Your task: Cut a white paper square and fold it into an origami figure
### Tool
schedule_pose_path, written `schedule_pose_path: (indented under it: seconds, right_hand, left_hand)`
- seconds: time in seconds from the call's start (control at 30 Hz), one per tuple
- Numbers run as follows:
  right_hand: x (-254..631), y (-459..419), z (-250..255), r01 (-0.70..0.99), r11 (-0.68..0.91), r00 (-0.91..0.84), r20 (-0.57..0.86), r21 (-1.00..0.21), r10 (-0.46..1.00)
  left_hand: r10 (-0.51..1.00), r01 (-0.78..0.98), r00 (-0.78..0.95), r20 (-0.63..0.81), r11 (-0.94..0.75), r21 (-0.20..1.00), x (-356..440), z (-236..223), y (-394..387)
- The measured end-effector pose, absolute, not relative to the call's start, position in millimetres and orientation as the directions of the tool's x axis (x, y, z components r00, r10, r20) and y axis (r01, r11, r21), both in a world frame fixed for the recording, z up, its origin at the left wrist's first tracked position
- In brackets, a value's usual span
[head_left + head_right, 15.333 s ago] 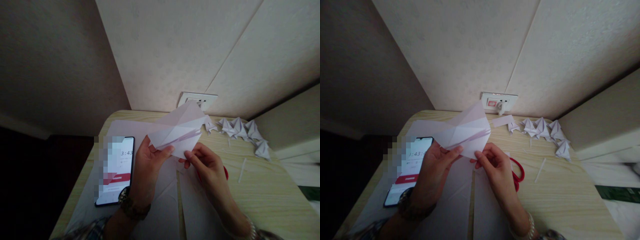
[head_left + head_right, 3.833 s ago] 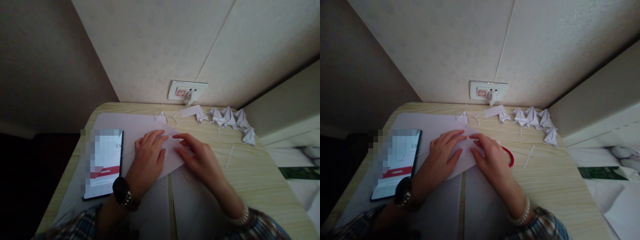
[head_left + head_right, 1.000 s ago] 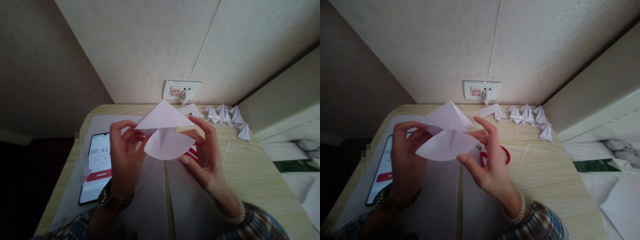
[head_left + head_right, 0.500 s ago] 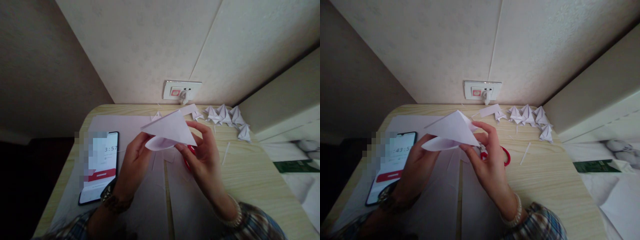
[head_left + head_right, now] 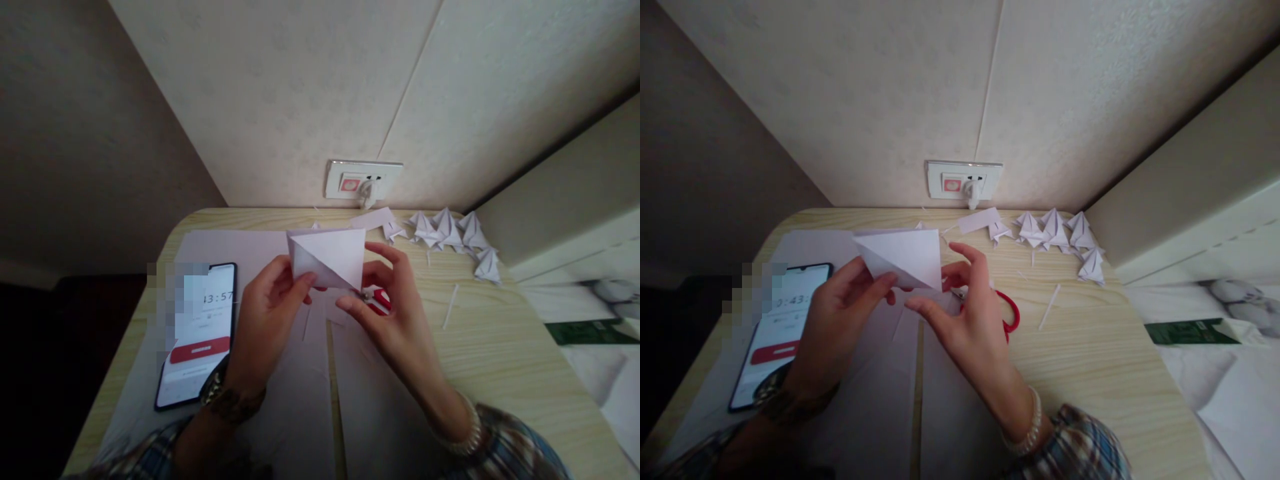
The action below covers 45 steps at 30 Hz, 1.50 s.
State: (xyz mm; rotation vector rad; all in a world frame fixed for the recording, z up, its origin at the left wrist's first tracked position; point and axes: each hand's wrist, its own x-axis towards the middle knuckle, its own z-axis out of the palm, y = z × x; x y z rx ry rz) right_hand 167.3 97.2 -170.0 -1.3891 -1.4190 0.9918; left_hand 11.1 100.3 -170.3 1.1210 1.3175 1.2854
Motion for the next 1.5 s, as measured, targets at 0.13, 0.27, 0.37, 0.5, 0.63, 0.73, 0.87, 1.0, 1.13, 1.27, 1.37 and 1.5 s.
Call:
schedule_pose_path:
  seconds: [0.13, 0.27, 0.37, 0.5, 0.63, 0.73, 0.87, 1.0, 1.13, 1.27, 1.37, 1.5]
  right_hand:
    - [174, 102, -170, 0.298, 0.137, 0.068, 0.164, -0.945, 0.984]
    - [175, 101, -169, 0.19, 0.115, 0.034, 0.124, -0.975, 0.992]
    - [173, 99, -169, 0.159, 0.066, -0.033, 0.062, -0.985, 0.998]
    - [170, 100, -173, 0.174, 0.033, -0.148, 0.006, -0.984, 0.989]
    - [168, 101, -176, 0.195, 0.043, -0.204, 0.003, -0.98, 0.979]
    - [167, 101, -174, 0.221, 0.064, -0.193, 0.021, -0.973, 0.981]
    - [168, 99, -169, 0.256, 0.086, -0.174, 0.042, -0.963, 0.984]
    - [172, 99, -166, 0.267, 0.099, -0.109, 0.072, -0.959, 0.991]
    - [172, 99, -167, 0.275, 0.106, -0.068, 0.09, -0.956, 0.994]
    - [171, 98, -168, 0.262, 0.137, -0.038, 0.131, -0.955, 0.991]
    - [171, 98, -169, 0.246, 0.169, -0.018, 0.17, -0.954, 0.985]
    - [171, 97, -172, 0.231, 0.217, 0.016, 0.227, -0.948, 0.974]
  left_hand:
    - [0.996, 0.104, -0.084, -0.022, 0.031, 0.994, 10, -175, 98]
    - [0.999, 0.175, -0.043, 0.005, 0.003, 0.985, 12, -176, 95]
    - [0.997, 0.165, -0.075, 0.027, -0.015, 0.986, 11, -172, 94]
    - [0.991, 0.082, -0.127, 0.029, -0.019, 0.996, 11, -168, 95]
    - [0.991, 0.016, -0.129, 0.024, -0.022, 1.0, 12, -170, 95]
    - [0.994, 0.013, -0.103, 0.023, -0.021, 1.0, 13, -172, 94]
    - [0.994, 0.082, -0.106, 0.032, -0.023, 0.996, 12, -172, 93]
    - [0.994, 0.144, -0.106, 0.039, -0.024, 0.989, 10, -170, 92]
    - [0.997, 0.153, -0.066, 0.042, -0.031, 0.988, 10, -170, 91]
    - [0.999, 0.154, -0.005, 0.042, -0.041, 0.987, 12, -172, 89]
    - [0.999, 0.162, 0.034, 0.02, -0.025, 0.987, 12, -174, 88]
    - [1.0, 0.255, 0.004, 0.022, -0.022, 0.967, 12, -173, 87]
